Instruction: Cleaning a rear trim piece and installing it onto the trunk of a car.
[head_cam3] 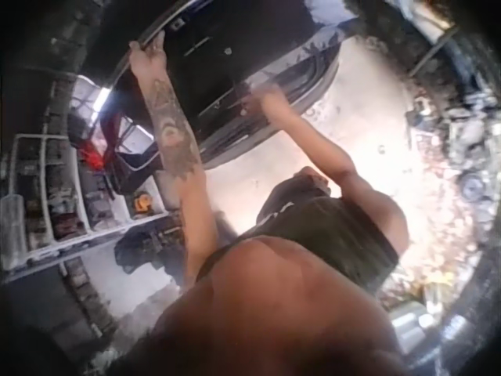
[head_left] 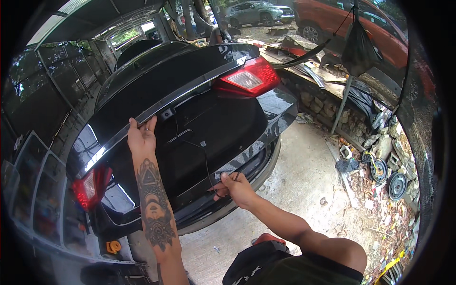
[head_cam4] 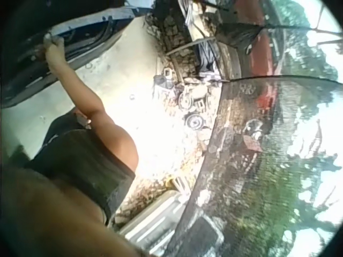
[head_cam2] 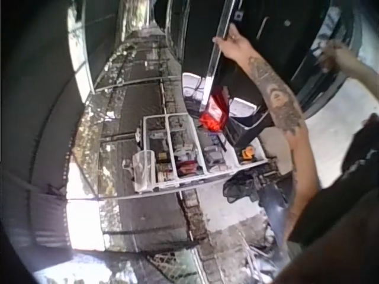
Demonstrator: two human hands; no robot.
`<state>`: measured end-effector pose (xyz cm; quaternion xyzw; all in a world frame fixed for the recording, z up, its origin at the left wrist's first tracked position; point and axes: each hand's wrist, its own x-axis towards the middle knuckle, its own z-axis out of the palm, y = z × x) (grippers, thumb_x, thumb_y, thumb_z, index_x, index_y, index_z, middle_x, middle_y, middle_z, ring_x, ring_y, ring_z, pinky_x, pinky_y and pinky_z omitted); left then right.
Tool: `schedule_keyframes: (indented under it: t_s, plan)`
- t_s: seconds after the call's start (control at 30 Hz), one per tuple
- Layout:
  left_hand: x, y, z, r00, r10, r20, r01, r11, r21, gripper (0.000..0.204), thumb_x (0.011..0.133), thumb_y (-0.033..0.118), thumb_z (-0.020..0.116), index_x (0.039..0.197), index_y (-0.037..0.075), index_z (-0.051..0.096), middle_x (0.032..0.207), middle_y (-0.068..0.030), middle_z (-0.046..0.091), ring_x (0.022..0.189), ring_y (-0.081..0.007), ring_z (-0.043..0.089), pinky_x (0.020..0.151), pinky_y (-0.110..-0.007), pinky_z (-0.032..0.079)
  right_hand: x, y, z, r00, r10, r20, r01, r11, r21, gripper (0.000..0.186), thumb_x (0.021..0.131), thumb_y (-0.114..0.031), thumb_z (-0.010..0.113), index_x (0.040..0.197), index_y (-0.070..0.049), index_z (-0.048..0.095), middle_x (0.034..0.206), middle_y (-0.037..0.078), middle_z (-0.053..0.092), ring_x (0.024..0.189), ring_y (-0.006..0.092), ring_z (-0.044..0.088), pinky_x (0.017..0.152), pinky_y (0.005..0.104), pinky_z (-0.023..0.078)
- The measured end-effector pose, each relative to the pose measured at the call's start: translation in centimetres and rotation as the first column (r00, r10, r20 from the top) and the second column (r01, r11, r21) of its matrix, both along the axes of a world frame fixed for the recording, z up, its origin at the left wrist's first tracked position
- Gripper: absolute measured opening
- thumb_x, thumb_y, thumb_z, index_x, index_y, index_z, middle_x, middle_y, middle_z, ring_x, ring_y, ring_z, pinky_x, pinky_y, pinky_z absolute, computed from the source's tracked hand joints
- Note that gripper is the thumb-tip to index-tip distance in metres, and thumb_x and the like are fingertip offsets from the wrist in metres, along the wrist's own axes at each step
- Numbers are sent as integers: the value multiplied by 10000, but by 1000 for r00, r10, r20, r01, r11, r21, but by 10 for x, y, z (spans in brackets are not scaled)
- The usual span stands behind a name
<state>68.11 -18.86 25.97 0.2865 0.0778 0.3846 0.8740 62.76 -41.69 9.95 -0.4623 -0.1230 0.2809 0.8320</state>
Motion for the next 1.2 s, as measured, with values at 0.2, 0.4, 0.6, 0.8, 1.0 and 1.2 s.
schedule_keyframes:
  t_s: [0.2,0.4,0.6,0.8,1.0,1.2]
  plan:
    - [5,13,-9,999,-45,7,44,998,37,219,924,179,441,1027,-14,420,1004,-189,518,978,-351,555,864,-491,484,-1,0,1,1000,10,8,-10,1000,13,399,940,-285,405,886,61,596,857,179,652,593,221,617,606,300,500]
    - [1,10,-7,998,-57,21,57,998,37,204,919,134,442,1026,-39,423,1017,-196,518,982,-342,553,890,-486,469,-2,2,3,1000,10,9,-10,1000,8,402,941,-280,406,845,57,602,847,180,652,580,225,617,594,294,495]
    - [6,8,-5,999,-45,16,45,998,37,168,899,55,444,1000,-78,421,1009,-224,515,997,-356,544,908,-497,453,0,-1,2,999,26,27,-26,1000,1,450,943,-306,401,850,65,638,818,143,662,609,185,627,627,272,485]
    - [3,9,-1,999,-38,-28,39,999,23,159,877,5,426,989,-108,416,1015,-250,509,1003,-385,536,916,-498,445,-1,2,-1,1000,13,-2,-13,1000,6,419,943,-273,405,826,75,605,845,180,652,571,215,608,576,286,488]
    - [-4,10,-2,980,-131,-152,151,980,131,188,871,37,443,997,-100,417,1031,-262,507,991,-402,544,878,-492,471,2,-1,-1,999,15,30,-14,1000,-5,424,944,-285,398,837,66,610,850,174,654,572,210,606,587,287,483]
    - [-21,7,1,945,-36,-324,140,942,305,235,873,129,505,1006,-59,459,1043,-265,549,880,-378,605,712,-417,545,0,2,-1,1000,-5,15,5,999,50,396,937,-271,420,836,58,614,825,176,653,567,214,604,574,298,484]
